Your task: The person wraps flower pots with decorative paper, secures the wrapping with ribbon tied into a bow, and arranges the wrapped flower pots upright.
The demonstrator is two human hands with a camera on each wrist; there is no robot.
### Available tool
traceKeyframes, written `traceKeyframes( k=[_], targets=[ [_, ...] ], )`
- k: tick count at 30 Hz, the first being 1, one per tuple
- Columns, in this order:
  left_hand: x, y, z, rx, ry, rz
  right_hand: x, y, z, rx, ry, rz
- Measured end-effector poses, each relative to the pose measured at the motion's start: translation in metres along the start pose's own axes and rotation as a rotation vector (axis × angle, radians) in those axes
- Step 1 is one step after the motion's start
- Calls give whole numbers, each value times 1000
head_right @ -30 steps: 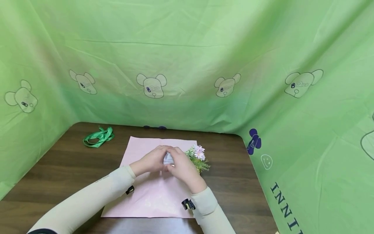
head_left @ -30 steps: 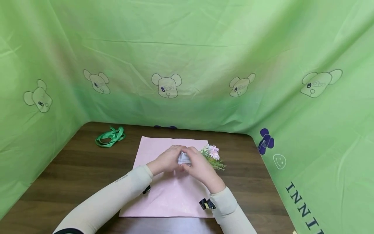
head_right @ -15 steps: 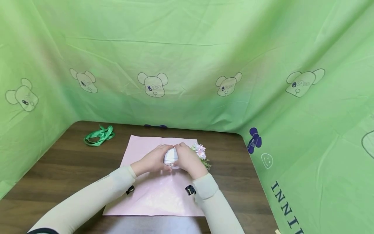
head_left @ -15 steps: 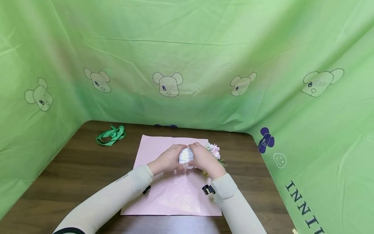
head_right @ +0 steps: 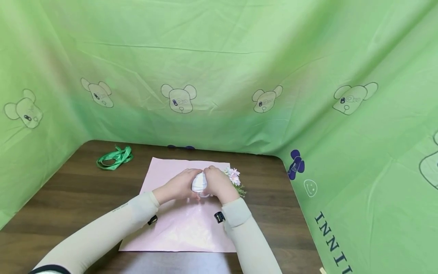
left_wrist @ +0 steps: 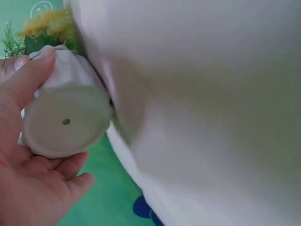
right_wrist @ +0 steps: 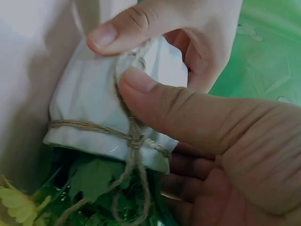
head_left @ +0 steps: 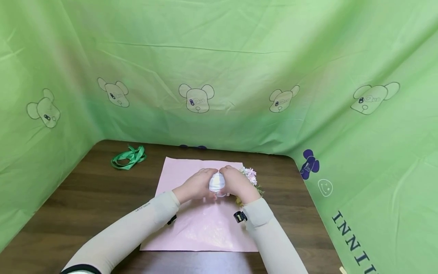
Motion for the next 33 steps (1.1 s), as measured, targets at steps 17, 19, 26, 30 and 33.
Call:
traceKeyframes(
  k=[17, 19, 26, 30, 33],
  targets=[
    [1, 2, -4, -17, 14, 74, -4, 1, -17, -126, -131, 71],
    [2, 2, -4, -21, 19, 90, -4, 2, -17, -133, -140, 65],
    [-5, 7, -3, -73, 38, 127, -7, 3, -18, -151, -164, 68],
    [-15, 25, 8, -71, 110, 178, -10, 3, -17, -172, -170, 62],
    [-26, 46, 23, -23, 166, 233, -10, 5, -16, -171, -177, 71]
  ],
)
Point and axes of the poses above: each hand's wrist, its own z-axis away from the middle knuckle, its own y-axis out of the back of the hand, x = y × z, the point moved 4 cm from there along -z, towards the middle knuckle, and after that the axes turned 3 degrees about y, right-handed, at the moved point
